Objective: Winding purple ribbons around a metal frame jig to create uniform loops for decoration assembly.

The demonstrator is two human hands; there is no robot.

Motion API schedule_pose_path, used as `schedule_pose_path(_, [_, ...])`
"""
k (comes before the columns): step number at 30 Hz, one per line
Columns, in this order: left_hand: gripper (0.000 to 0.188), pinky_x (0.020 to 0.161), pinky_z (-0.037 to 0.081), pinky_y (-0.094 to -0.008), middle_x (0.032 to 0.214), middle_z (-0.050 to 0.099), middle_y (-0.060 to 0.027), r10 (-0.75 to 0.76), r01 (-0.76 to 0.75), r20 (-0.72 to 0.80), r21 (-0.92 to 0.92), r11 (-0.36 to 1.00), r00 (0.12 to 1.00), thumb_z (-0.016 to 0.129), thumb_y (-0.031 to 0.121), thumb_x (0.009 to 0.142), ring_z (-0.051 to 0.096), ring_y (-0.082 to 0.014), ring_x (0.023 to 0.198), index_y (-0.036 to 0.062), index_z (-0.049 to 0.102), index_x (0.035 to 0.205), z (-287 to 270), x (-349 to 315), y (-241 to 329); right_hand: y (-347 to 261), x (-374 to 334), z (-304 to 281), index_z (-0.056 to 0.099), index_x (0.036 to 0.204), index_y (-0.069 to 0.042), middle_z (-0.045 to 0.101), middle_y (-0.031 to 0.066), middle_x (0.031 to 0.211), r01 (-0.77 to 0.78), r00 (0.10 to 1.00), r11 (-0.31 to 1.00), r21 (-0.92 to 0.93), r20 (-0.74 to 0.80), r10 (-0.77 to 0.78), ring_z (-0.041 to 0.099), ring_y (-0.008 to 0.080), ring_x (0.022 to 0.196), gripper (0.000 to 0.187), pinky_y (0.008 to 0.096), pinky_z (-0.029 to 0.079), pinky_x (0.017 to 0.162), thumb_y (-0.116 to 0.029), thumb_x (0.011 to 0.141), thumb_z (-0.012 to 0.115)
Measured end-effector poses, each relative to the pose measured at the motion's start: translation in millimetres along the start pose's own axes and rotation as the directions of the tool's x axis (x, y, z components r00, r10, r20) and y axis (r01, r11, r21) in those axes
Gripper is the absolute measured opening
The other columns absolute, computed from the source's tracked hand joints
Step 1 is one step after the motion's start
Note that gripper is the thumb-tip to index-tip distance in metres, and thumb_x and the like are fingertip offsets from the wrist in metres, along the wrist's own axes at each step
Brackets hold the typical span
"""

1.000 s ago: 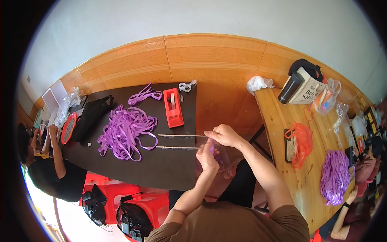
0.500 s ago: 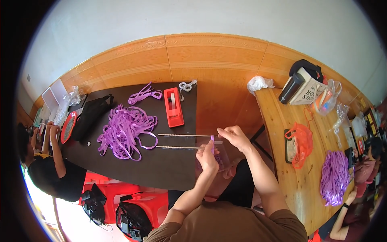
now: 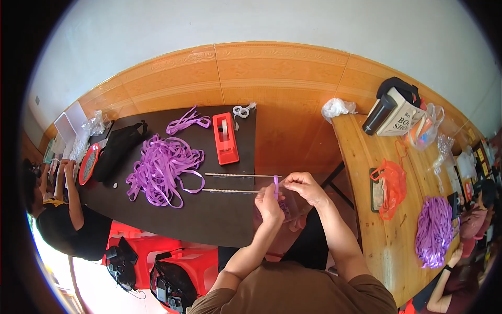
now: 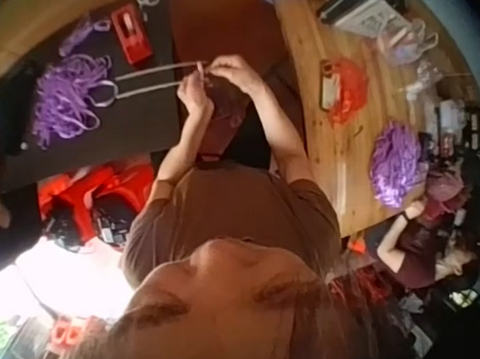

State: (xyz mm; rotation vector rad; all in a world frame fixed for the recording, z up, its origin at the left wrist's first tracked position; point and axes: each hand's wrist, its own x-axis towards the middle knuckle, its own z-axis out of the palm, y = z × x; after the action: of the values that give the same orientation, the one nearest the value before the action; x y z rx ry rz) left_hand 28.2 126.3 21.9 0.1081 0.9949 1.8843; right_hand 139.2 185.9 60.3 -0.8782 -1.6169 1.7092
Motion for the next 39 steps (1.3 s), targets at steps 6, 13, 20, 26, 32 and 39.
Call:
schedule_pose_path(6, [0.018,0.041,0.044,-0.0220,0.060,0.057,-0.0042,0.008,-0.008,0.010,-0.031,0.999,1.000,0.060,0.009,0.082,0.052,-0.0109,0.047,0.0065,0.054,0.066,2.1,-2.5,2.4,34.7,11.3,-7.0,0.063,0.086,-0.001,0.062,0.0010,0.082,-0.081,0.994,0.979,0.187,0.087,0.066,0.057,0.0086,0.081,0.008,0.0225,0.044,0.078,-0.005,0.086,0.056])
schedule_pose_path(13, [0.014,0.048,0.047,-0.0226,0.066,0.060,-0.0048,0.065,-0.061,0.101,-0.046,0.997,0.993,0.061,0.009,0.082,0.054,-0.0115,0.050,0.0052,0.057,0.069,-6.9,-7.3,-0.5,43.4,22.2,1.3,0.063,0.091,0.000,0.064,0.0055,0.094,-0.141,0.961,0.921,0.363,0.273,0.040,0.059,0.0115,0.085,0.013,0.0245,0.045,0.080,-0.012,0.088,0.058])
schedule_pose_path(20, [0.008,0.058,0.049,-0.0253,0.077,0.065,-0.0085,-0.029,0.030,0.098,-0.008,1.000,0.995,0.062,0.008,0.082,0.060,-0.0135,0.061,0.0022,0.060,0.077,-5.3,-16.2,3.3,47.7,43.8,2.9,0.065,0.091,0.000,0.062,0.0178,0.107,-0.063,0.911,0.923,0.381,0.398,-0.102,0.061,0.0191,0.091,0.020,0.0303,0.049,0.079,-0.018,0.085,0.062])
schedule_pose_path(26, [0.005,0.068,0.046,-0.0260,0.085,0.066,-0.0103,0.071,-0.059,0.102,-0.114,0.992,0.992,0.061,0.005,0.082,0.063,-0.0178,0.070,0.0007,0.061,0.080,-6.7,-12.4,-3.7,28.7,50.9,12.7,0.066,0.086,0.002,0.064,0.0154,0.101,-0.190,0.901,0.877,0.441,0.432,-0.023,0.056,0.0060,0.063,0.013,0.0166,0.042,0.054,-0.009,0.079,0.064])
schedule_pose_path(32, [0.004,0.073,0.047,-0.0278,0.085,0.066,-0.0105,0.130,-0.111,0.140,-0.140,0.984,0.982,0.062,0.004,0.082,0.064,-0.0195,0.072,0.0004,0.061,0.080,-6.3,-9.1,-7.6,23.0,50.6,1.5,0.066,0.097,0.000,0.064,0.0138,0.104,-0.235,0.927,0.950,0.203,0.340,0.157,0.060,0.0202,0.098,0.016,0.0292,0.048,0.081,-0.007,0.086,0.056])
schedule_pose_path(39, [0.002,0.072,0.048,-0.0274,0.082,0.065,-0.0090,0.146,-0.126,0.127,-0.153,0.980,0.981,0.060,0.000,0.081,0.063,-0.0184,0.072,0.0002,0.062,0.080,-7.8,-8.5,-8.8,-20.3,38.3,1.9,0.066,0.084,-0.005,0.055,0.0108,0.120,0.446,0.894,0.830,-0.335,0.208,-0.397,0.053,0.0232,0.107,0.022,0.0336,0.042,0.092,0.009,0.076,0.051])
